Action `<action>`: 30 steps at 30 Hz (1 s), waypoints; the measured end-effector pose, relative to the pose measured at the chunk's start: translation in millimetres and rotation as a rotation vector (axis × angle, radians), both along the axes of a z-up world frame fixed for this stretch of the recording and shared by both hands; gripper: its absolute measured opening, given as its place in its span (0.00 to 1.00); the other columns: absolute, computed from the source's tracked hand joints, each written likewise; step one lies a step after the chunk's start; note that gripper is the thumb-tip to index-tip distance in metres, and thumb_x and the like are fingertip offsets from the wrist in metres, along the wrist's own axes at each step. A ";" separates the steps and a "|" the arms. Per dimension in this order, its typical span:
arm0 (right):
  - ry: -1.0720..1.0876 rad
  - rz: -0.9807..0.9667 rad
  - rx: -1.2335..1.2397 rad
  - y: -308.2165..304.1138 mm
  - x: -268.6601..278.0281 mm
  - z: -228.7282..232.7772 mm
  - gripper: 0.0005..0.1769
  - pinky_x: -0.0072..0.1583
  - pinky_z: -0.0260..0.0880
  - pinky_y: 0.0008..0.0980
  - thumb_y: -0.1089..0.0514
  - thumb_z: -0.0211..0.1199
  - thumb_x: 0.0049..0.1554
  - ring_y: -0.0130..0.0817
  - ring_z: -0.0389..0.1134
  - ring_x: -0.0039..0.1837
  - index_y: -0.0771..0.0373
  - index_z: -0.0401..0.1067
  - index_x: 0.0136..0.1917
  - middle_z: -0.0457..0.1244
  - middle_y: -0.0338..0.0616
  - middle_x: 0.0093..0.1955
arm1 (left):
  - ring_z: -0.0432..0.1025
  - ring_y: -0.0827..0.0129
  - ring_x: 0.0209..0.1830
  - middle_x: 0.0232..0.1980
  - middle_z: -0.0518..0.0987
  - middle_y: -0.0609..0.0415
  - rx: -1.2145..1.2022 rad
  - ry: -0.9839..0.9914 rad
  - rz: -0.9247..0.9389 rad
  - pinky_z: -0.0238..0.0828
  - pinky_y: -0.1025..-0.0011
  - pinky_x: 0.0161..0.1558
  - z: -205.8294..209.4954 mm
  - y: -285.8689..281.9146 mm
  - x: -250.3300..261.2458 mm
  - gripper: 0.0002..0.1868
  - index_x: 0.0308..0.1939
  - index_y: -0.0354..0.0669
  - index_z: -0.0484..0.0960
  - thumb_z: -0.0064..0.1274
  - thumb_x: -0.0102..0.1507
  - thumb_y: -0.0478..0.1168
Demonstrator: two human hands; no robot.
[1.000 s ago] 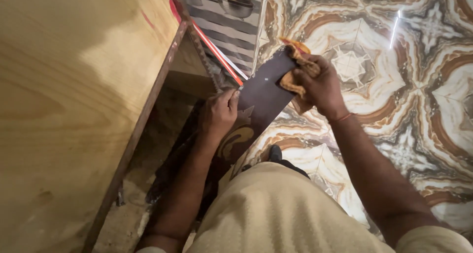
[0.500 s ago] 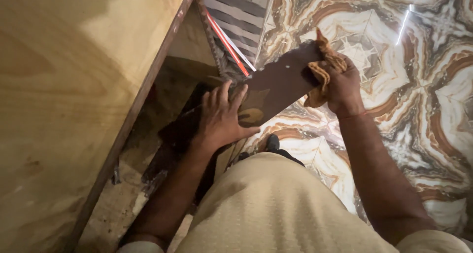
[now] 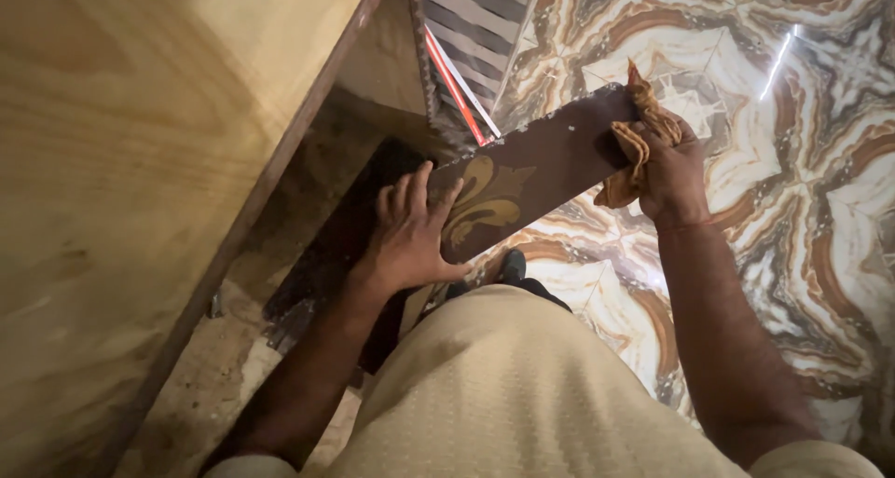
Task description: The person wipes a dark brown wooden plank with a yellow cloth, removing white residue from the surface. The plank is held in the left hand while the right hand scrubs the surface repeatedly.
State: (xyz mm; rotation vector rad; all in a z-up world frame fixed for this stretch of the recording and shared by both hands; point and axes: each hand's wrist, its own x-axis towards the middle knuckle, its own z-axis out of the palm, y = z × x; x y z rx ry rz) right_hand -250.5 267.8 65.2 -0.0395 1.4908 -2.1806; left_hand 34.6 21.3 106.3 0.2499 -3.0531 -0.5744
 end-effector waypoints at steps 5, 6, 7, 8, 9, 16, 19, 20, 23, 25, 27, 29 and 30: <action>0.566 -0.083 0.509 4.7 -10.0 -5.2 0.11 0.58 0.76 0.32 0.68 0.62 0.66 0.35 0.74 0.56 0.72 0.71 0.62 0.70 0.51 0.57 | 0.50 0.36 0.73 0.75 0.53 0.30 0.018 0.092 0.022 0.44 0.33 0.68 -6.2 6.4 6.6 0.64 0.75 0.46 0.61 0.71 0.43 0.69; 0.768 -0.120 0.656 5.5 -10.7 -2.6 0.11 0.59 0.76 0.34 0.68 0.61 0.67 0.36 0.73 0.57 0.73 0.71 0.63 0.70 0.53 0.58 | 0.50 0.36 0.73 0.75 0.53 0.30 0.019 0.098 0.033 0.44 0.33 0.68 -7.3 7.9 7.5 0.64 0.75 0.45 0.61 0.71 0.43 0.69; 0.810 -0.193 0.648 2.2 -11.2 1.8 0.11 0.60 0.76 0.34 0.67 0.62 0.69 0.37 0.73 0.58 0.73 0.71 0.63 0.71 0.53 0.58 | 0.50 0.36 0.73 0.75 0.53 0.30 0.017 0.087 0.049 0.44 0.34 0.68 -8.4 7.9 6.6 0.64 0.75 0.45 0.62 0.71 0.42 0.69; 0.851 -0.266 0.639 -0.9 -10.6 9.2 0.10 0.60 0.76 0.34 0.66 0.63 0.71 0.37 0.73 0.58 0.73 0.70 0.64 0.72 0.53 0.58 | 0.50 0.35 0.73 0.74 0.54 0.30 0.015 0.077 0.065 0.44 0.34 0.68 -9.5 9.1 6.4 0.65 0.74 0.44 0.62 0.71 0.40 0.69; 0.888 -0.334 0.635 -3.0 -6.9 18.7 0.10 0.61 0.75 0.34 0.65 0.64 0.72 0.37 0.73 0.58 0.73 0.70 0.64 0.72 0.53 0.59 | 0.50 0.35 0.73 0.74 0.54 0.30 0.019 0.059 0.082 0.44 0.34 0.68 -10.2 11.2 8.2 0.65 0.73 0.43 0.63 0.71 0.39 0.68; 0.121 0.347 -0.326 -60.6 48.6 59.1 0.31 0.65 0.71 0.35 0.47 0.46 0.67 0.37 0.67 0.63 0.69 0.63 0.75 0.65 0.47 0.68 | 0.49 0.36 0.72 0.72 0.55 0.31 -0.017 -0.017 0.150 0.42 0.33 0.67 -4.9 18.7 3.3 0.65 0.70 0.43 0.67 0.72 0.36 0.70; 0.475 0.380 0.062 -70.1 76.4 45.4 0.28 0.72 0.66 0.38 0.49 0.47 0.69 0.38 0.64 0.69 0.66 0.62 0.75 0.60 0.49 0.70 | 0.50 0.37 0.73 0.72 0.56 0.31 -0.013 0.010 0.151 0.44 0.34 0.68 0.5 22.1 4.2 0.65 0.69 0.41 0.68 0.72 0.36 0.71; 0.649 0.455 0.237 -67.4 84.3 40.7 0.28 0.71 0.66 0.39 0.50 0.48 0.66 0.41 0.64 0.69 0.65 0.63 0.75 0.60 0.52 0.70 | 0.50 0.38 0.73 0.73 0.56 0.31 -0.011 0.006 0.158 0.44 0.34 0.68 1.4 23.6 3.4 0.66 0.70 0.41 0.68 0.72 0.35 0.71; 1.252 0.500 0.694 -71.1 94.5 27.0 0.29 0.72 0.58 0.48 0.49 0.60 0.57 0.59 0.55 0.73 0.64 0.69 0.68 0.54 0.62 0.74 | 0.50 0.38 0.73 0.73 0.56 0.31 -0.015 0.041 0.155 0.44 0.35 0.68 4.3 24.6 4.4 0.64 0.70 0.41 0.69 0.72 0.36 0.70; 1.505 0.442 0.853 -72.5 91.5 18.8 0.28 0.73 0.53 0.54 0.48 0.64 0.55 0.64 0.50 0.76 0.65 0.71 0.65 0.52 0.66 0.75 | 0.51 0.39 0.73 0.73 0.56 0.31 -0.021 0.060 0.143 0.44 0.36 0.69 5.3 23.9 4.0 0.64 0.70 0.40 0.69 0.72 0.38 0.69; 1.581 0.375 0.881 -77.1 78.9 10.7 0.26 0.75 0.50 0.57 0.50 0.63 0.58 0.61 0.50 0.78 0.66 0.71 0.65 0.54 0.66 0.74 | 0.51 0.39 0.73 0.72 0.56 0.31 -0.032 0.055 0.137 0.44 0.35 0.69 6.2 24.7 4.3 0.64 0.70 0.40 0.68 0.72 0.38 0.69; 1.543 0.328 0.952 -78.9 63.1 5.0 0.21 0.78 0.52 0.51 0.57 0.58 0.65 0.57 0.52 0.81 0.62 0.71 0.70 0.57 0.56 0.76 | 0.51 0.39 0.73 0.73 0.56 0.31 -0.053 0.051 0.133 0.44 0.36 0.69 7.2 26.9 4.6 0.63 0.71 0.39 0.68 0.72 0.39 0.68; 1.523 0.305 0.987 -78.7 59.5 2.7 0.20 0.80 0.54 0.49 0.60 0.55 0.69 0.55 0.53 0.83 0.60 0.70 0.73 0.59 0.51 0.76 | 0.51 0.39 0.73 0.73 0.57 0.31 -0.063 0.047 0.131 0.45 0.37 0.69 8.0 28.0 4.5 0.63 0.71 0.39 0.68 0.72 0.39 0.68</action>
